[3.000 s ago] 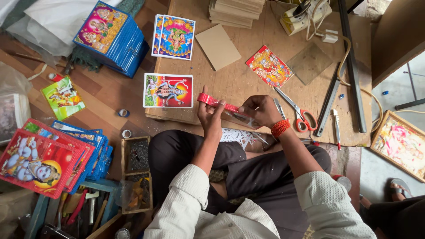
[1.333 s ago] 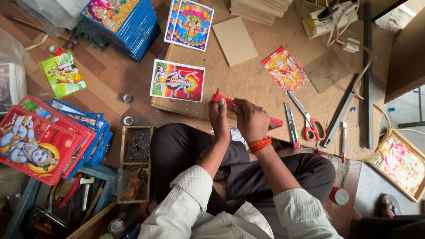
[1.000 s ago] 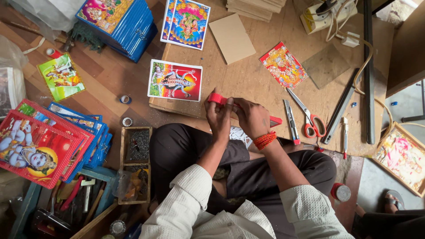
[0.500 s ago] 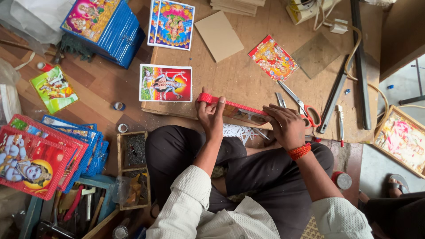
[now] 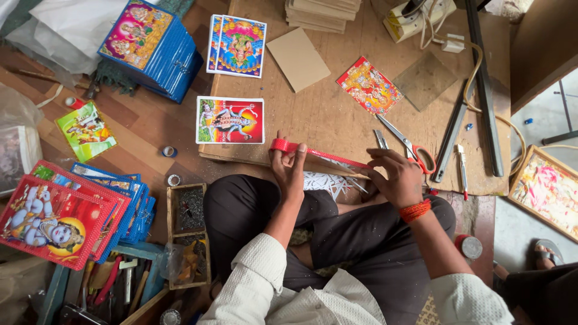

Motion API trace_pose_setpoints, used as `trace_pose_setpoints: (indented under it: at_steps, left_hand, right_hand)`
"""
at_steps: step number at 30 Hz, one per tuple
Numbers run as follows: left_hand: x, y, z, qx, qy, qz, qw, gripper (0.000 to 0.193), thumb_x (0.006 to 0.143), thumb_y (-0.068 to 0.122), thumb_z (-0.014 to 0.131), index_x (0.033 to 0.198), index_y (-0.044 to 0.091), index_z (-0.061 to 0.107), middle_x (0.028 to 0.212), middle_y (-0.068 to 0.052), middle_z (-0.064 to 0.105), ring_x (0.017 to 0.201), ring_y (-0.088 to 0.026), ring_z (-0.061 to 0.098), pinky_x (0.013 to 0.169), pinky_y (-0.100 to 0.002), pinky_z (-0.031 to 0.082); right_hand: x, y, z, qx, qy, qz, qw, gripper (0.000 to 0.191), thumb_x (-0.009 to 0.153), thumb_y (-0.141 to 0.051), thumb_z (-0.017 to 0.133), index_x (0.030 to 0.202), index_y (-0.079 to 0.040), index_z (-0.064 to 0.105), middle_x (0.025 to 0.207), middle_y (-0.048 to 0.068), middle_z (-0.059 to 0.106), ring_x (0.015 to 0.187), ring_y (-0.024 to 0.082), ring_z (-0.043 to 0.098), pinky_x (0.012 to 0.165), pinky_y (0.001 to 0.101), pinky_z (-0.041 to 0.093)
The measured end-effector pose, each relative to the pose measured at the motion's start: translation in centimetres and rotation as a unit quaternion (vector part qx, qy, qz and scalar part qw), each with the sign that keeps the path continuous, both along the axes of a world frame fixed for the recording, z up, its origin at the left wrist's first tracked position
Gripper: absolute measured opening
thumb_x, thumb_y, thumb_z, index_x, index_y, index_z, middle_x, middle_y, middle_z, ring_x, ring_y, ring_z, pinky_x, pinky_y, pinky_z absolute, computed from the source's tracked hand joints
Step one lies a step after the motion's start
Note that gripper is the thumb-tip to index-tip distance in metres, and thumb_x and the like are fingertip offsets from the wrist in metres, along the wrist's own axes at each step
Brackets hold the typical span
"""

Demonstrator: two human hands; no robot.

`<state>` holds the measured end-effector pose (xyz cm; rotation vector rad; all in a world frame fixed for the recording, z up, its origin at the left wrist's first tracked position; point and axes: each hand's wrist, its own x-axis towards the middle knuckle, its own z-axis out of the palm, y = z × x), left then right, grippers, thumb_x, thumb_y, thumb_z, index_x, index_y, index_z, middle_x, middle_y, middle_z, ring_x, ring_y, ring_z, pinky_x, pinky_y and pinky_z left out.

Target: The person sits on the floor and assembles decorative cards by applying red tape to the edges of printed images and mounting them onto cardboard. They use scissors to trim the edges of the printed images and place the finished cards into a stack.

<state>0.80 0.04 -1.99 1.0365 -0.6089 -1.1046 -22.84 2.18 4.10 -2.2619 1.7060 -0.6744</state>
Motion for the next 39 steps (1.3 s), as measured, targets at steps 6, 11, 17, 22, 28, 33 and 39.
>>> trace_pose_setpoints:
  at_steps: [6,11,17,22,28,33,39]
  left_hand:
    - [0.2,0.3,0.2,-0.013,-0.007,-0.002,1.000,0.081,0.096,0.023,0.075,0.160,0.000,0.031,0.148,-0.017,0.047,0.119,-0.019,0.060,0.106,-0.032,0.050]
    - [0.5,0.3,0.6,-0.001,-0.007,-0.001,1.000,0.069,0.098,0.019,0.076,0.152,-0.006,0.041,0.137,-0.016,0.048,0.116,-0.020,0.059,0.101,-0.033,0.054]
    - [1.5,-0.1,2.2,-0.009,0.011,-0.008,1.000,0.075,0.096,0.016,0.073,0.158,-0.001,0.034,0.137,-0.012,0.044,0.114,-0.016,0.057,0.099,-0.030,0.054]
    - [0.9,-0.2,2.1,-0.013,0.002,0.010,1.000,0.073,0.095,0.015,0.074,0.155,-0.003,0.037,0.131,-0.012,0.046,0.108,-0.017,0.059,0.090,-0.030,0.055]
    - [1.7,-0.9,1.5,0.058,-0.126,0.092,0.986,0.047,0.116,0.032,0.063,0.151,0.001,0.054,0.129,-0.018,0.057,0.115,-0.022,0.060,0.095,-0.035,0.047]
    - [1.7,-0.4,3.3,0.142,0.213,-0.039,0.966,0.082,0.086,0.035,0.065,0.154,0.019,0.024,0.119,0.005,0.065,0.082,-0.022,0.074,0.074,-0.036,0.062]
    - [-0.8,1.0,4.4,0.063,0.047,-0.054,0.996,0.106,0.084,0.012,0.083,0.167,0.013,0.016,0.097,-0.013,0.068,0.086,-0.018,0.068,0.076,-0.033,0.057]
  right_hand:
    - [2.8,-2.1,1.4,0.018,-0.051,0.092,0.994,0.013,0.076,-0.015,0.084,0.085,-0.008,0.077,0.147,0.011,0.059,0.116,0.024,0.069,0.084,0.0369,0.058]
    - [8.1,-3.7,0.9,0.030,-0.113,0.134,0.984,0.012,0.075,-0.006,0.079,0.085,-0.004,0.074,0.153,0.014,0.054,0.114,0.024,0.071,0.086,0.0369,0.060]
    - [11.8,-4.7,0.3,0.012,-0.126,0.130,0.984,0.014,0.080,-0.009,0.079,0.092,-0.004,0.074,0.153,0.011,0.053,0.103,0.024,0.075,0.079,0.0365,0.062]
    - [12.4,-4.3,0.1,0.008,-0.027,0.096,0.995,0.018,0.084,-0.016,0.076,0.100,-0.008,0.078,0.129,0.012,0.067,0.083,0.030,0.074,0.067,0.0411,0.057]
    - [10.2,-2.6,-0.5,-0.029,-0.100,-0.018,0.994,0.019,0.090,-0.019,0.078,0.106,-0.008,0.075,0.085,0.014,0.075,0.072,0.026,0.071,0.062,0.0369,0.054]
    - [5.1,-0.2,-2.2,0.075,-0.444,-0.100,0.887,0.021,0.099,-0.013,0.077,0.110,0.003,0.071,0.088,0.002,0.067,0.077,0.004,0.057,0.067,0.0220,0.047]
    - [3.3,2.6,-4.3,0.053,-0.532,-0.140,0.833,0.020,0.097,-0.012,0.074,0.110,0.002,0.070,0.095,-0.001,0.072,0.083,0.004,0.064,0.076,0.0197,0.052]
